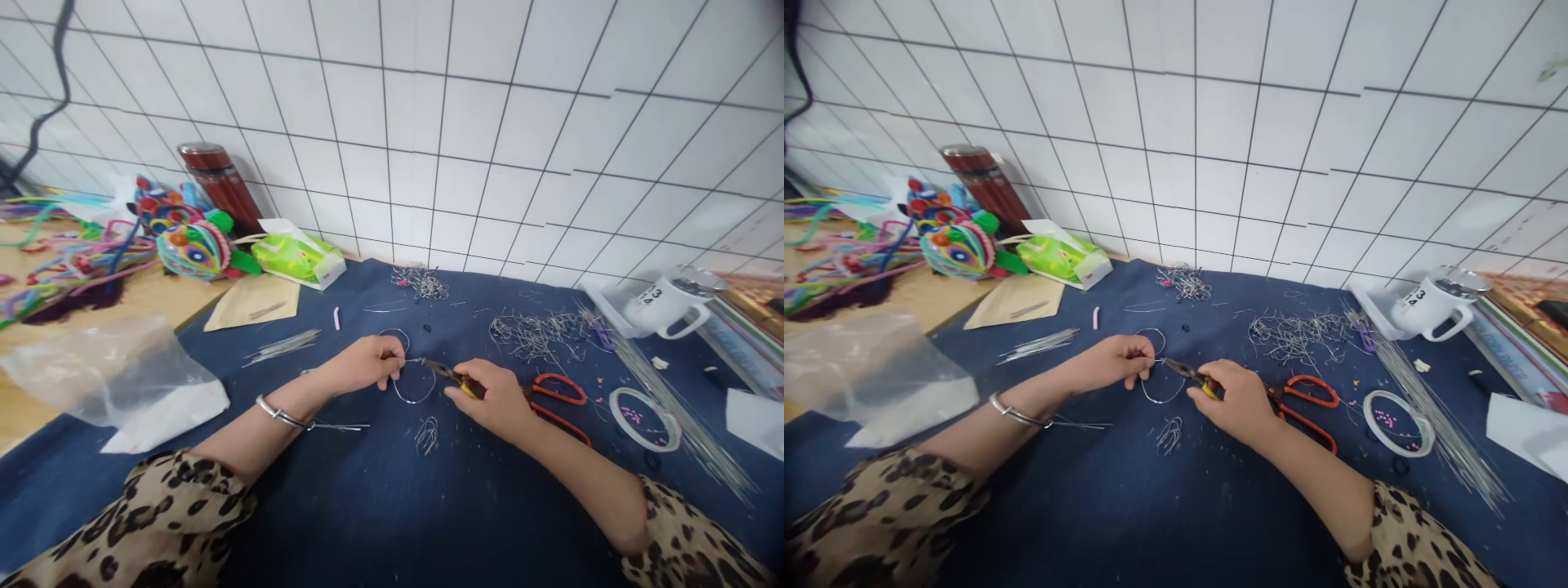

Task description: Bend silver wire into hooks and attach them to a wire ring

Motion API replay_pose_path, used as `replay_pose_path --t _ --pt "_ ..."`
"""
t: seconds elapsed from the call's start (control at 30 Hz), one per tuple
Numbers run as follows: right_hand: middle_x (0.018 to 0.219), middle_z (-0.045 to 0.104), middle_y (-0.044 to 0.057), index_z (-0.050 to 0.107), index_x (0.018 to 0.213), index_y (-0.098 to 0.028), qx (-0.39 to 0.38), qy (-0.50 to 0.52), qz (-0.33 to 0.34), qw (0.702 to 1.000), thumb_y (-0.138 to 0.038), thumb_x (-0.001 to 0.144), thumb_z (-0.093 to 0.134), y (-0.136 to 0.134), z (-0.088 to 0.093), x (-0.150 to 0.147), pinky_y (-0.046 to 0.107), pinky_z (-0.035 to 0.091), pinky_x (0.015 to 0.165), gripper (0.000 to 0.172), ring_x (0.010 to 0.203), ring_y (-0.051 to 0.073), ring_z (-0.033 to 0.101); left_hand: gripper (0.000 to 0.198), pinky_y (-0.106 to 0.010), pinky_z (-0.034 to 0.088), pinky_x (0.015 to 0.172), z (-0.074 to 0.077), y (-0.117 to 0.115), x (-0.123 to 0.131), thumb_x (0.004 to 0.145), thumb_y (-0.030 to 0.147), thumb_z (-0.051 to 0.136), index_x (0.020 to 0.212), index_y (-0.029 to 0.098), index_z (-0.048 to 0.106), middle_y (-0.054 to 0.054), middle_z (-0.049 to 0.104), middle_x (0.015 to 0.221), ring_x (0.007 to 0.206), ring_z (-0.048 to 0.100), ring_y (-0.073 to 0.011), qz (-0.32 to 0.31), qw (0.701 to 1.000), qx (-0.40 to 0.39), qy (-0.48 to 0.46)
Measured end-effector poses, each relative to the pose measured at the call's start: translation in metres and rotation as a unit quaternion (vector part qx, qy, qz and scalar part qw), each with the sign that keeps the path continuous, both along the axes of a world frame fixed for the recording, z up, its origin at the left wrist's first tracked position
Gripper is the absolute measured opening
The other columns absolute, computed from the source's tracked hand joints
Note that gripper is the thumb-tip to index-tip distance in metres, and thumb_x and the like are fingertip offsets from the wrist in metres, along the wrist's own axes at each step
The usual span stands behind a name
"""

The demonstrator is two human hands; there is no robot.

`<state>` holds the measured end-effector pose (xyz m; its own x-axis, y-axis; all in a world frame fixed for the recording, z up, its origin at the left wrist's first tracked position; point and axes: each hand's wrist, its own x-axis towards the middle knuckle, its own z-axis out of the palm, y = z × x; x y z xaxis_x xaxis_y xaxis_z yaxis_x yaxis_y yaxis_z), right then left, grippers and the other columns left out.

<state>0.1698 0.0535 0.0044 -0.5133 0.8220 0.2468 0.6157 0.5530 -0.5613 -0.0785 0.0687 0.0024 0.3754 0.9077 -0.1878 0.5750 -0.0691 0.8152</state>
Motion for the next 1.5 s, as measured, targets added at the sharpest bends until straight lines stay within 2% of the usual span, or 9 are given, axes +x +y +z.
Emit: replay_pose_path --t 0.2,0.47,0.6,0.73,0.93,1.13,1.3,1.4,1.5 --pt "0.084 0.061 0.002 0.059 0.095 -0.021 -0.011 -0.018 -0.043 0.999 -0.038 0.077 0.054 0.003 -0.002 0.0 0.025 0.041 0.068 0.026 0.074 0.013 0.054 0.014 -0.022 0.043 0.053 0.002 -0.002 0.0 0.078 0.028 0.044 0.077 0.018 0.054 0.002 0.061 0.064 0.05 0.057 -0.0104 -0.03 0.999 -0.006 0.013" --pt "0.078 0.06 0.0 0.059 0.091 -0.021 -0.01 -0.02 -0.055 0.998 -0.038 0.077 0.054 0.004 -0.004 0.001 0.024 0.039 0.065 0.022 0.069 0.013 0.053 0.012 -0.021 0.042 0.052 0.005 -0.003 0.001 0.078 0.027 0.045 0.077 0.018 0.054 0.002 0.061 0.065 0.052 0.057 -0.0102 -0.043 0.999 -0.004 0.028" --pt "0.079 0.059 0.0 0.059 0.093 -0.021 -0.014 -0.026 -0.025 0.999 -0.038 0.077 0.054 0.006 0.002 0.003 0.023 0.038 0.066 0.024 0.069 0.012 0.052 0.014 -0.021 0.041 0.05 0.006 -0.002 -0.002 0.078 0.027 0.045 0.076 0.018 0.055 0.002 0.061 0.064 0.05 0.058 -0.0106 -0.035 0.997 0.017 0.072" --pt "0.077 0.058 -0.001 0.059 0.091 -0.022 -0.022 -0.11 0.062 0.992 -0.037 0.078 0.054 0.006 0.015 0.006 0.023 0.036 0.064 0.021 0.069 0.011 0.051 0.014 -0.02 0.039 0.049 0.005 -0.001 -0.005 0.078 0.027 0.044 0.075 0.018 0.055 0.003 0.061 0.062 0.048 0.057 -0.0101 -0.02 0.995 0.038 0.093" --pt "0.085 0.058 0.003 0.058 0.091 -0.021 0.042 -0.255 0.146 0.955 -0.038 0.08 0.051 -0.002 0.028 0.007 0.027 0.035 0.07 0.022 0.083 0.016 0.051 0.014 -0.02 0.04 0.051 0.0 0.003 -0.006 0.079 0.027 0.044 0.077 0.017 0.053 0.002 0.061 0.066 0.051 0.057 -0.0093 0.039 0.996 0.068 0.037" --pt "0.085 0.056 0.005 0.056 0.088 -0.02 0.082 -0.314 0.145 0.935 -0.039 0.081 0.048 -0.008 0.04 0.007 0.029 0.034 0.069 0.022 0.081 0.018 0.049 0.02 -0.019 0.037 0.048 0.002 0.005 -0.004 0.081 0.034 0.045 0.078 0.016 0.053 0.0 0.063 0.067 0.05 0.055 -0.0085 0.111 0.991 0.064 -0.047" --pt "0.084 0.056 0.005 0.056 0.085 -0.02 0.084 -0.342 0.137 0.926 -0.04 0.078 0.052 -0.006 0.051 0.01 0.031 0.034 0.07 0.022 0.081 0.019 0.049 0.024 -0.016 0.03 0.039 0.002 0.005 -0.003 0.079 0.039 0.048 0.079 0.016 0.051 -0.003 0.065 0.071 0.048 0.054 -0.0082 0.153 0.976 -0.014 -0.157" --pt "0.086 0.056 0.006 0.057 0.085 -0.019 0.08 -0.346 0.123 0.927 -0.04 0.077 0.053 -0.005 0.059 0.012 0.032 0.034 0.072 0.023 0.083 0.02 0.049 0.025 -0.016 0.031 0.039 0.002 0.004 -0.004 0.078 0.04 0.049 0.077 0.016 0.05 -0.002 0.063 0.067 0.048 0.054 -0.0083 0.162 0.971 -0.017 -0.176" --pt "0.086 0.056 0.006 0.058 0.086 -0.019 0.055 -0.316 0.095 0.942 -0.039 0.076 0.055 -0.006 0.063 0.015 0.032 0.034 0.074 0.023 0.085 0.021 0.049 0.025 -0.017 0.032 0.041 0.005 0.002 -0.005 0.078 0.041 0.048 0.077 0.016 0.05 -0.001 0.061 0.067 0.049 0.054 -0.0085 0.167 0.971 0.0 -0.174"
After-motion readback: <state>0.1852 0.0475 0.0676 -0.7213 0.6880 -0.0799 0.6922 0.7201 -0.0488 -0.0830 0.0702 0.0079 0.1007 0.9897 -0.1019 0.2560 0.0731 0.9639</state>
